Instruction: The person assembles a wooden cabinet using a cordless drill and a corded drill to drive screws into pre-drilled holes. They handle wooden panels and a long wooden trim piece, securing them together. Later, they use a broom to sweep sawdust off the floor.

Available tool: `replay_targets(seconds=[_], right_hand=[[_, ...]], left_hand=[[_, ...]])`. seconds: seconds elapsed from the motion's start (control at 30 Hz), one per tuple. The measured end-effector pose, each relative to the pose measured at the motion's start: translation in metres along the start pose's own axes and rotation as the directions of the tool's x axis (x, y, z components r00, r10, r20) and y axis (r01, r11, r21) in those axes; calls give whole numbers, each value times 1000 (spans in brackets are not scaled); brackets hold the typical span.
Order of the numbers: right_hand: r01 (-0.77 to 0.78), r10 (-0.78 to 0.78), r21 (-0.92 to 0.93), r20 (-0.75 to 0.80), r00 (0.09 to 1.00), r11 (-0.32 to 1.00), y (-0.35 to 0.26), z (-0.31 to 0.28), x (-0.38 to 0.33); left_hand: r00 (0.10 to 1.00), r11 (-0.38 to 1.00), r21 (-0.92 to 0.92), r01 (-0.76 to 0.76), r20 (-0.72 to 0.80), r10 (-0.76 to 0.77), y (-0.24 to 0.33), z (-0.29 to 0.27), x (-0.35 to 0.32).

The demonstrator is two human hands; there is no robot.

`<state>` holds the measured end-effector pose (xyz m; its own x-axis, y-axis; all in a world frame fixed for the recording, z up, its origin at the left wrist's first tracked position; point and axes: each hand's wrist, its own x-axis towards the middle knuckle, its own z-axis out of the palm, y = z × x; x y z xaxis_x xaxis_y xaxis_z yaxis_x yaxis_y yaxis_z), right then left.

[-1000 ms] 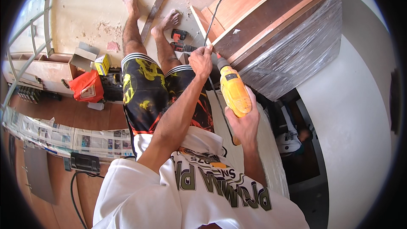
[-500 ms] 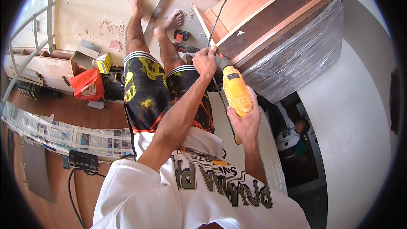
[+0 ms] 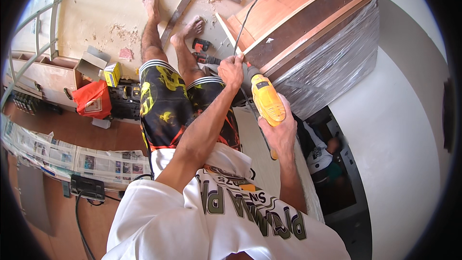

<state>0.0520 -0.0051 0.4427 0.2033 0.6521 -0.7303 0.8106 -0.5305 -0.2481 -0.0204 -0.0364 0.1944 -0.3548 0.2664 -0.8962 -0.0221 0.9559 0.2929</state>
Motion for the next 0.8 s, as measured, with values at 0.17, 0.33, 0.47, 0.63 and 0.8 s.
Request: replay_targets(seconds=[0.17, 0.33, 0.47, 0.63, 0.8], right_hand=[[-37, 37, -20, 17, 999, 999, -6, -1, 0], [0, 0, -99, 3, 1000, 995, -3, -2, 0], [25, -25, -151, 1, 1000, 988, 3, -3, 0], [54, -54, -71, -6, 998, 996, 17, 0, 4], [75, -76, -79, -10, 997, 994, 20, 1, 5]], left_hand=[[1000, 1000, -8, 7, -13, -7, 1, 1, 1], [998, 998, -46, 45, 38, -43, 5, -4, 0], [999, 997, -61, 36, 31, -35, 6, -3, -1], [999, 997, -64, 38, 15, -37, 3, 4, 4], [999, 997, -56, 45, 2, -45, 3, 6, 2]])
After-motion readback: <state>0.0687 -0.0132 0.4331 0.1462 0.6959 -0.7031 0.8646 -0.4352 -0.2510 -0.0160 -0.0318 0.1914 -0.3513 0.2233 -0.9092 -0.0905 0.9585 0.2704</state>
